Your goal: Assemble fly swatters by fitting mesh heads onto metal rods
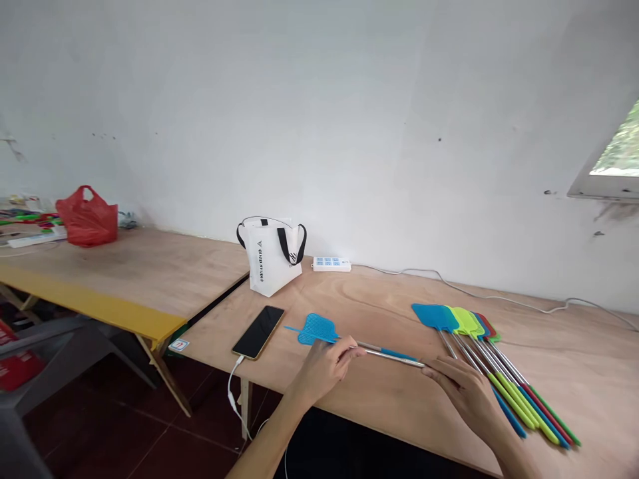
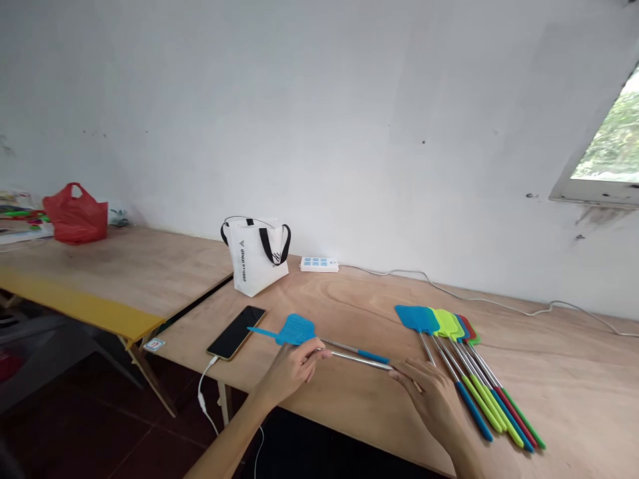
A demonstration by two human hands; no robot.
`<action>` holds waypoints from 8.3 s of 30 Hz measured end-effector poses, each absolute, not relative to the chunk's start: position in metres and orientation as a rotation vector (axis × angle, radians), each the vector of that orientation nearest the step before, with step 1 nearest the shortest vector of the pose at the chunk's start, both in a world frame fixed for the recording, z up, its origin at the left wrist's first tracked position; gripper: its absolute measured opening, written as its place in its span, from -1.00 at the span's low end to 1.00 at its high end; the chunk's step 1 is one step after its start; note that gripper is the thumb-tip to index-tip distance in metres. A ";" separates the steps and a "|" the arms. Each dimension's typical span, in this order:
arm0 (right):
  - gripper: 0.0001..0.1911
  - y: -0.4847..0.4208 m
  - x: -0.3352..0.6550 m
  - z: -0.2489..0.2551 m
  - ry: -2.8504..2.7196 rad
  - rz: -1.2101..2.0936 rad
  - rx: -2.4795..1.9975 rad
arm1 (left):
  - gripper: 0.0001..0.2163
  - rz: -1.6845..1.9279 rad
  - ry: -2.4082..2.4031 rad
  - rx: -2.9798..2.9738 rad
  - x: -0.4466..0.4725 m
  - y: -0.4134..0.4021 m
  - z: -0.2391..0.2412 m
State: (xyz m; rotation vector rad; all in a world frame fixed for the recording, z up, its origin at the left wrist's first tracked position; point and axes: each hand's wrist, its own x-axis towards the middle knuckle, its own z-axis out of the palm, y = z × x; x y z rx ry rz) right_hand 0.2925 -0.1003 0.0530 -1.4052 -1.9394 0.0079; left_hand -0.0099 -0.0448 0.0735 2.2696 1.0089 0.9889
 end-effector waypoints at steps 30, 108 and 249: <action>-0.59 -0.099 0.229 0.042 -1.996 0.165 -1.494 | -0.76 0.692 1.047 2.266 0.003 -0.048 0.076; -0.53 -0.105 0.233 0.051 -1.968 0.103 -1.430 | -0.57 1.166 0.877 2.331 0.027 -0.049 0.035; -0.53 -0.064 0.262 -0.030 -2.004 -0.224 -1.651 | -0.67 0.711 1.605 2.594 0.012 -0.010 -0.009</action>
